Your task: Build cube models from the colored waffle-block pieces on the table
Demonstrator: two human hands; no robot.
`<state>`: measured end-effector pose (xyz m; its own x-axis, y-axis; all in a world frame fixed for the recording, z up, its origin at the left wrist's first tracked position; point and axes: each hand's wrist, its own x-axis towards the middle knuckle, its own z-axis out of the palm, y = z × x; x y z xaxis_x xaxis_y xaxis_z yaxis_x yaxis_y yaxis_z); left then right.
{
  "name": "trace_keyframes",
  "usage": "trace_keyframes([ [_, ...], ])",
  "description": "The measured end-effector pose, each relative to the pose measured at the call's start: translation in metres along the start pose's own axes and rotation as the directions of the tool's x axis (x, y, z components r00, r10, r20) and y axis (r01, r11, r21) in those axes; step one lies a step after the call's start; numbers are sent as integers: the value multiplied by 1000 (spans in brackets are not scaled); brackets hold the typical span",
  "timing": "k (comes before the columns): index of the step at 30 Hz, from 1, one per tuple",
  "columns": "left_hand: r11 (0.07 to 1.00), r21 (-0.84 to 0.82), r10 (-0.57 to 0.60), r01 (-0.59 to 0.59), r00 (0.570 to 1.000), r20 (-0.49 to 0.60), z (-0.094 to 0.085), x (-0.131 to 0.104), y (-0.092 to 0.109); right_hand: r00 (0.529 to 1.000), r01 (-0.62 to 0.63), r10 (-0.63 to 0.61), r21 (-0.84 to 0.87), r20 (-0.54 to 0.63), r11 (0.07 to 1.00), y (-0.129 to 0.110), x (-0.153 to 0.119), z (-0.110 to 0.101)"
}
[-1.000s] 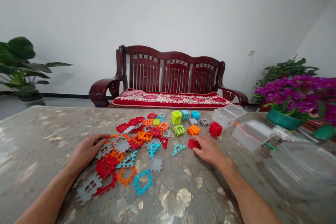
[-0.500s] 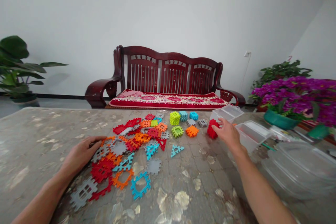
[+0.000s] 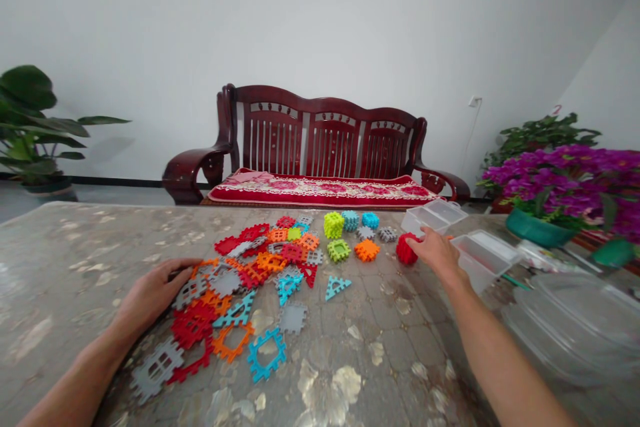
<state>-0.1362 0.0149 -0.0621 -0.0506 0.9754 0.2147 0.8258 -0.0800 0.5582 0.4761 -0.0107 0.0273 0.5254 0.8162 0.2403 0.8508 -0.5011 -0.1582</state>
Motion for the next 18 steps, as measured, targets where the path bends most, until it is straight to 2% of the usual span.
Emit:
trace_keyframes([
  [5, 1000, -2, 4, -4, 1000, 16, -1, -1, 2, 998, 57, -59, -38, -35, 998, -3, -7, -4],
  [8, 1000, -1, -4, 4, 1000, 18, -3, -2, 6, 982, 130, -134, -39, -132, 991, -6, -13, -4],
  [12, 1000, 10, -8, 7, 1000, 16, -4, -2, 9, 923, 317, -259, 177, -285, 932, -24, -36, 5],
  [15, 1000, 16, 3, -3, 1000, 5, -4, -3, 10, 889, 456, -389, 380, -243, 805, -50, -70, 17],
  [18, 1000, 16, 16, -16, 1000, 2, -4, -4, 11, 807, 563, -578, 451, -120, 693, -78, -110, 26],
])
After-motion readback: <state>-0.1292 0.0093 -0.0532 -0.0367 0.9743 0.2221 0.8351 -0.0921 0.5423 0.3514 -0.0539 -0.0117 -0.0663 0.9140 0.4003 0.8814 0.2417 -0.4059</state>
